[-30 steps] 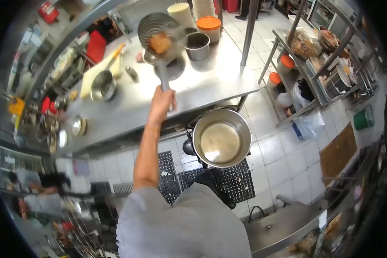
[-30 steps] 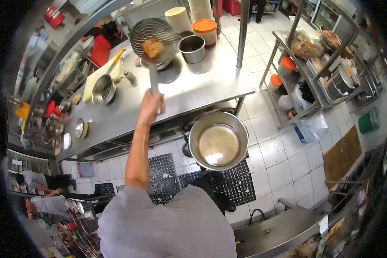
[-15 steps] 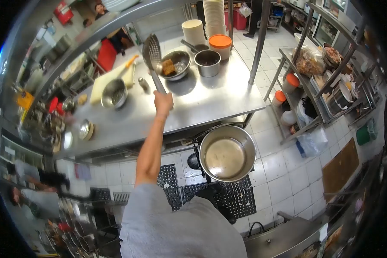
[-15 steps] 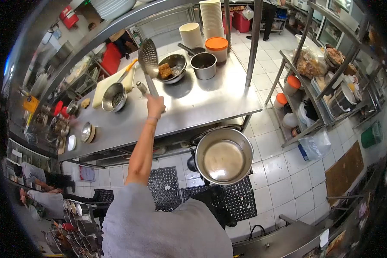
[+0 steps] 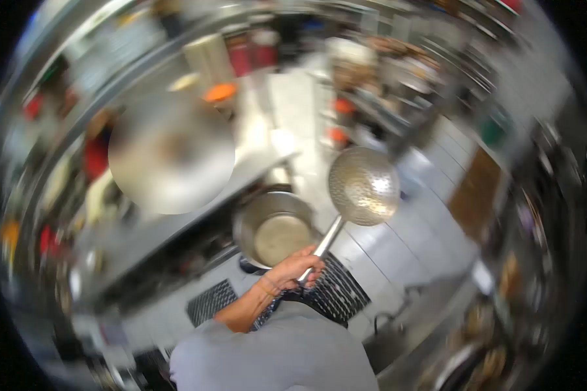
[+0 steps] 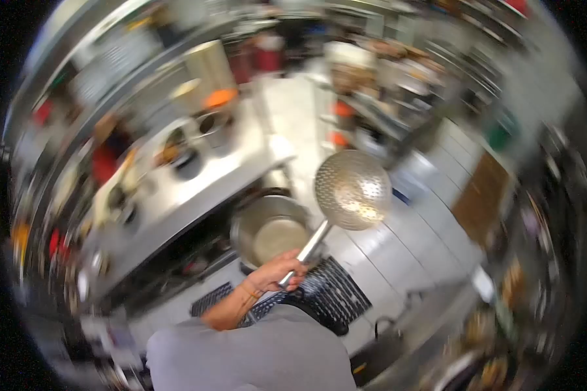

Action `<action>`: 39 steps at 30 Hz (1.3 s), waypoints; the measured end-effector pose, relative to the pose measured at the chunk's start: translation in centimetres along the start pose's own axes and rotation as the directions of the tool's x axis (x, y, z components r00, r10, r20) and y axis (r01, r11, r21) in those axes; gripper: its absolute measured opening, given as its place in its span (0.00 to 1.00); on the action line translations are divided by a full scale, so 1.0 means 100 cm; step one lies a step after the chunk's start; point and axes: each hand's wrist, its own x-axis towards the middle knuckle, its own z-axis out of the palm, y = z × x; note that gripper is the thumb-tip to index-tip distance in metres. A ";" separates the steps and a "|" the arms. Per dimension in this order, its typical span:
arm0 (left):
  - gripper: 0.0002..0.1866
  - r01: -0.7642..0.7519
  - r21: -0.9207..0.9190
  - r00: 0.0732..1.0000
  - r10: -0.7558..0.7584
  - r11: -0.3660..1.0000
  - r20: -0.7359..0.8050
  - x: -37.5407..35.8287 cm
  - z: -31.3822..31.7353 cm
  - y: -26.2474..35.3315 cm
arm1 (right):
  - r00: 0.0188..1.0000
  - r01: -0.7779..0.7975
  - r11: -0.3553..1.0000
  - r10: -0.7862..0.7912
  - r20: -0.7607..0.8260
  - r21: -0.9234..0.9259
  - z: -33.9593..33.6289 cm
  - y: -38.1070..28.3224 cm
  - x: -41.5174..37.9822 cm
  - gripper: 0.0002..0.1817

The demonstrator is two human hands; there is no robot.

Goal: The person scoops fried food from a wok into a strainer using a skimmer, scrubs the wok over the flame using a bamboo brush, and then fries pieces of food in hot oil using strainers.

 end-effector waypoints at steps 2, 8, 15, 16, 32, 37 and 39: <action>0.14 0.168 0.066 0.977 -0.175 0.984 0.124 0.021 0.029 -0.019 | 0.999 0.015 1.000 -0.014 -0.046 0.021 -0.015 0.072 -0.001 0.19; 0.13 0.247 0.497 0.867 -0.418 0.832 0.270 0.059 0.125 -0.045 | 0.777 -0.579 0.591 0.608 0.161 0.562 -0.077 -0.039 -0.034 0.23; 0.11 0.191 0.651 0.780 -0.516 0.735 0.353 0.074 0.187 -0.058 | 0.812 -0.447 0.623 0.584 -0.001 0.641 -0.104 -0.028 -0.064 0.20; 0.14 0.184 0.680 0.771 -0.533 0.710 0.349 0.081 0.192 -0.058 | 0.804 -0.452 0.656 0.593 -0.043 0.605 -0.105 -0.024 -0.063 0.19; 0.08 0.381 0.816 0.376 -0.879 0.435 0.293 0.273 0.263 -0.169 | 0.474 -0.404 -0.255 0.763 0.440 0.879 -0.122 -0.150 -0.069 0.10; 0.07 0.476 0.814 0.188 -0.943 0.333 0.276 0.324 0.274 -0.191 | 0.528 -0.376 -0.348 0.681 0.507 0.859 -0.087 -0.140 -0.044 0.12; 0.07 0.535 0.798 0.104 -0.959 0.277 0.263 0.340 0.274 -0.196 | 0.527 -0.364 -0.328 0.699 0.483 0.872 -0.080 -0.152 -0.037 0.11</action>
